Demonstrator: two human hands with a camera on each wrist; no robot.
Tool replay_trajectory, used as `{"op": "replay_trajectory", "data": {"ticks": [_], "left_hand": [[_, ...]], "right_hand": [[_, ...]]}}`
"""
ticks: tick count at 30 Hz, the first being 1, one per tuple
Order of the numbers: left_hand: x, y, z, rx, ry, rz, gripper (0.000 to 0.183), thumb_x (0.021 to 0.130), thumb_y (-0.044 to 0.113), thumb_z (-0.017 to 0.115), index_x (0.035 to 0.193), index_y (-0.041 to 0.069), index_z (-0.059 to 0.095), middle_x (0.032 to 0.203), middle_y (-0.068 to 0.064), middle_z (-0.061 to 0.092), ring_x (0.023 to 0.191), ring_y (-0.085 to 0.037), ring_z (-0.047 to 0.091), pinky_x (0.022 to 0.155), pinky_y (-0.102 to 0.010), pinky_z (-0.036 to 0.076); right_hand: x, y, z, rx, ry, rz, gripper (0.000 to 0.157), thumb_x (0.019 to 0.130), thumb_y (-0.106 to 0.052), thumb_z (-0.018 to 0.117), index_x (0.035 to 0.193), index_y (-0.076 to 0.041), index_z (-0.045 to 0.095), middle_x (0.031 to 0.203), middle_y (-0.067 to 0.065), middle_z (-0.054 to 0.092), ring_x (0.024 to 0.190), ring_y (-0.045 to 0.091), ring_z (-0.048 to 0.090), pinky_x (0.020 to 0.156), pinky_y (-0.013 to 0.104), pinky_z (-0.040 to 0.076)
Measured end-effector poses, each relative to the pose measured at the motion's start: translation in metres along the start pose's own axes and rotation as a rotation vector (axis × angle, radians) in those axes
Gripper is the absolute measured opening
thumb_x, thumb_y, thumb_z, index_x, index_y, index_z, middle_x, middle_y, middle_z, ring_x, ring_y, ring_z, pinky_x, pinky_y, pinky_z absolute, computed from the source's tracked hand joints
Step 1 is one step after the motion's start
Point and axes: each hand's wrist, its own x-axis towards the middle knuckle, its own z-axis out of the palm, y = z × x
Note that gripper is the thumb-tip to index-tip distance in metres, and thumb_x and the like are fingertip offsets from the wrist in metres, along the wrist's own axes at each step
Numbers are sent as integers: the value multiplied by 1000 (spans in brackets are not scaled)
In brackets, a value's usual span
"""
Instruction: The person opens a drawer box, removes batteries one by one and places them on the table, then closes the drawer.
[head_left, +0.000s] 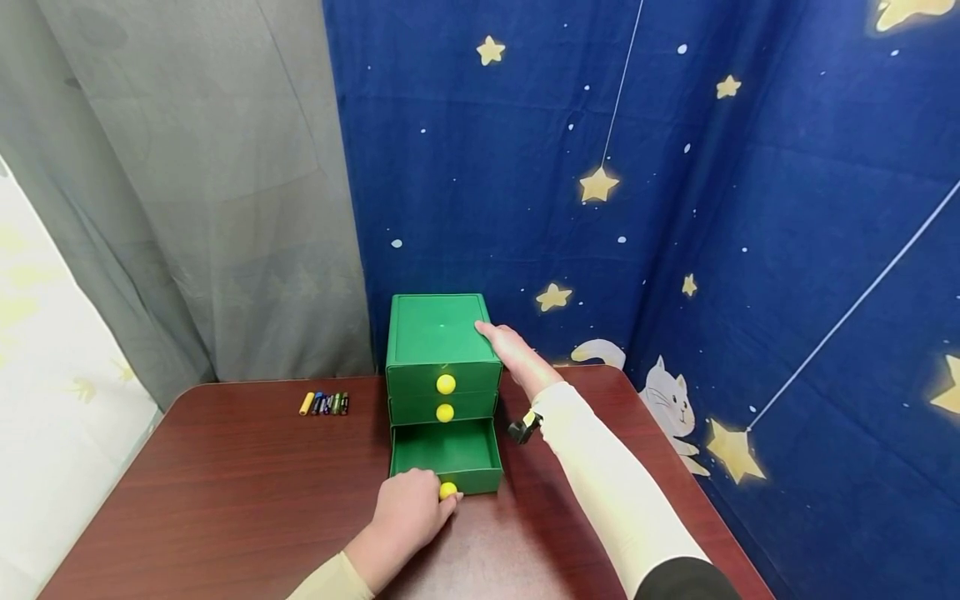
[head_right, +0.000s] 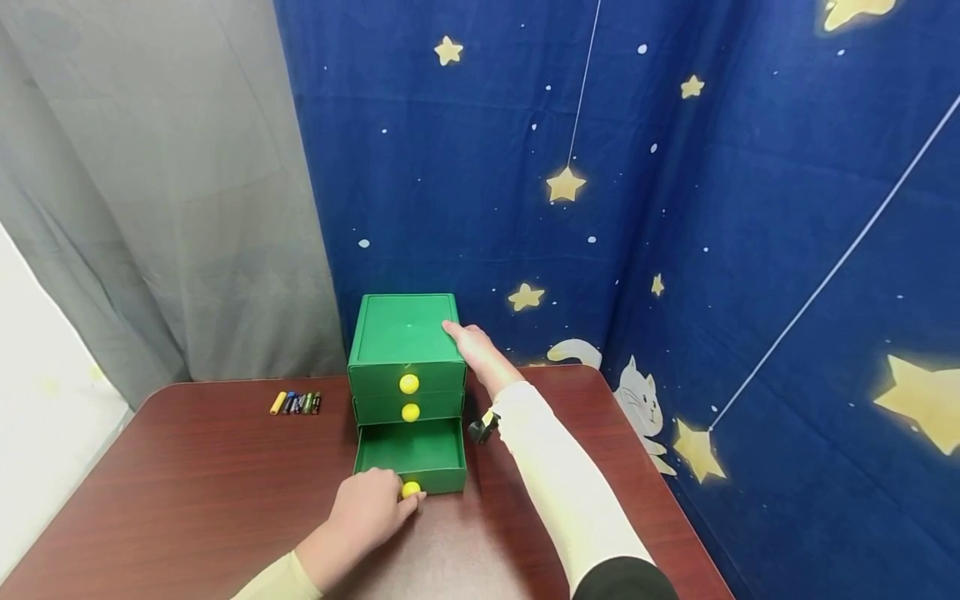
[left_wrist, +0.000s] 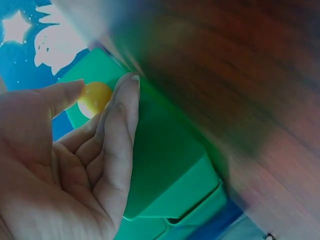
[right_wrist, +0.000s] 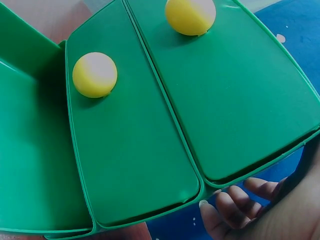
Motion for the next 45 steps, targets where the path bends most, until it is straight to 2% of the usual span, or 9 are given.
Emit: {"op": "replay_trajectory", "data": {"ticks": [12,22,34,45], "left_hand": [[11,-2,-1,-11,37,-1,58,96,52,81,58,21,49,59,0,48,55,-25,56,51,-47,53],[18,-4,1,-9,-10,-28,58,97,54,79,61,19,51,61,-1,49,56,-25,56,53,-46,54],[33,-8,3,-43,26,-41,59,98,51,80,58,19,51,58,0,48,53,-24,55,49,-44,50],[48,-14,6,-52,18,-69,58,99,50,80,58,19,53,57,-1,48,54,-23,54,49,-42,50]], "right_hand": [[1,0,0,-10,-2,1,84,108,-64,54,163,-1,44,160,20,51,149,37,48,126,54,37],[0,1,-1,-11,-5,14,83,109,-64,54,163,-2,45,160,19,51,150,37,47,127,54,36],[0,1,-2,4,-11,10,80,109,-63,54,159,-2,48,155,19,55,147,36,50,126,53,37],[-2,-2,-2,-5,-18,15,79,110,-63,53,159,-2,48,154,19,55,147,36,50,126,54,37]]}}
